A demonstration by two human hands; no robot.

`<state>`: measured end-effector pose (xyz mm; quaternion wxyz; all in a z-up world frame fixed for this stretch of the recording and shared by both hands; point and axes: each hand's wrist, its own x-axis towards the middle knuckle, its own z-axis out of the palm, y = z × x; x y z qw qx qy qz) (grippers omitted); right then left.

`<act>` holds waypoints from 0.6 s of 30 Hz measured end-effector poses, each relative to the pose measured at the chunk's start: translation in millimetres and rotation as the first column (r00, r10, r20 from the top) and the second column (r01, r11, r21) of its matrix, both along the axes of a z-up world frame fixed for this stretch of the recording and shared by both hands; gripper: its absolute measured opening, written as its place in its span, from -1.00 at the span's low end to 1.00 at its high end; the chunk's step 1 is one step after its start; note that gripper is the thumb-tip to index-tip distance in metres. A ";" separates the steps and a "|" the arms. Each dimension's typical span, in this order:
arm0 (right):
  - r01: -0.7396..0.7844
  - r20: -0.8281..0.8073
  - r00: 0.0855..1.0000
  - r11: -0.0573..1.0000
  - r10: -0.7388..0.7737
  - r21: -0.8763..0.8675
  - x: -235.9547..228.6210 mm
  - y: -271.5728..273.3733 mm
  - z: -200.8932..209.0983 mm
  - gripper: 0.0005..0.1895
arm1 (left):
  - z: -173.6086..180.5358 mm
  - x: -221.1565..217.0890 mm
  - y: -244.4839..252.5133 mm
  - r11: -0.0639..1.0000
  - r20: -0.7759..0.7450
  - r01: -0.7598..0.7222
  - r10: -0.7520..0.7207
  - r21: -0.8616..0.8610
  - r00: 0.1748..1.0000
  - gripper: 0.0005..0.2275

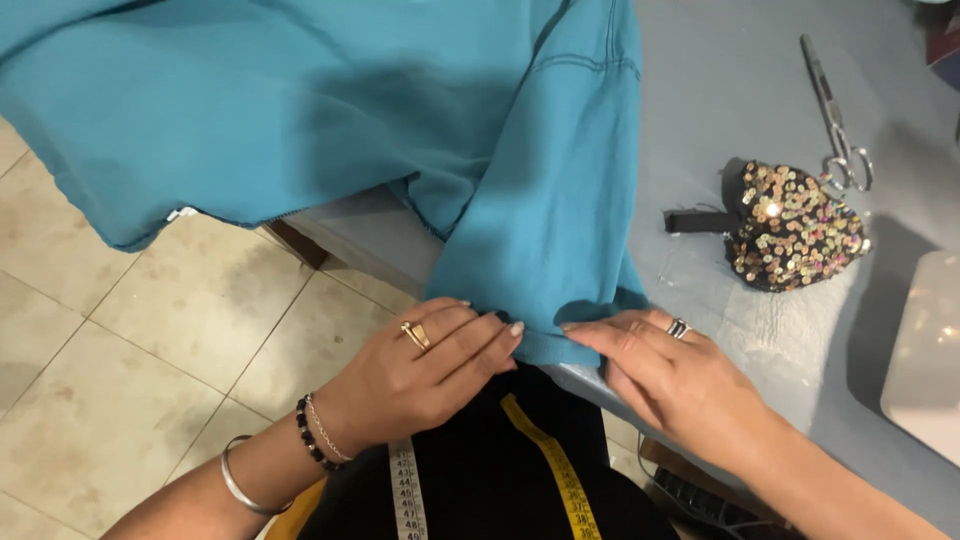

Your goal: The person is folding the hem of a blue garment and securing it with pins from a pincushion.

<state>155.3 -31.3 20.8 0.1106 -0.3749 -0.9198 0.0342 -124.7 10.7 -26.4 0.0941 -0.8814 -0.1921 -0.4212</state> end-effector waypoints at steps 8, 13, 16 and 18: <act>-0.071 0.142 0.990 0.940 0.025 0.334 -24.7 2.8 9.3 -0.42 | 2.9 -7.5 4.6 0.997 -0.116 -0.025 0.032 0.067 0.993 -0.82; -0.033 0.131 0.991 0.935 -0.014 0.353 -24.0 1.1 1.9 -0.43 | 5.5 -10.2 10.9 0.997 -0.081 -0.005 0.011 0.081 0.997 -0.84; 0.010 0.088 0.995 0.936 -0.043 0.351 -29.2 2.7 4.6 -0.48 | 7.6 -9.1 13.6 0.995 -0.072 -0.003 0.010 0.102 0.997 -0.84; 0.017 0.050 0.998 0.939 -0.036 0.344 -34.9 3.3 7.7 -0.54 | 8.5 -7.4 12.6 0.994 -0.064 -0.014 0.022 0.113 0.998 -0.85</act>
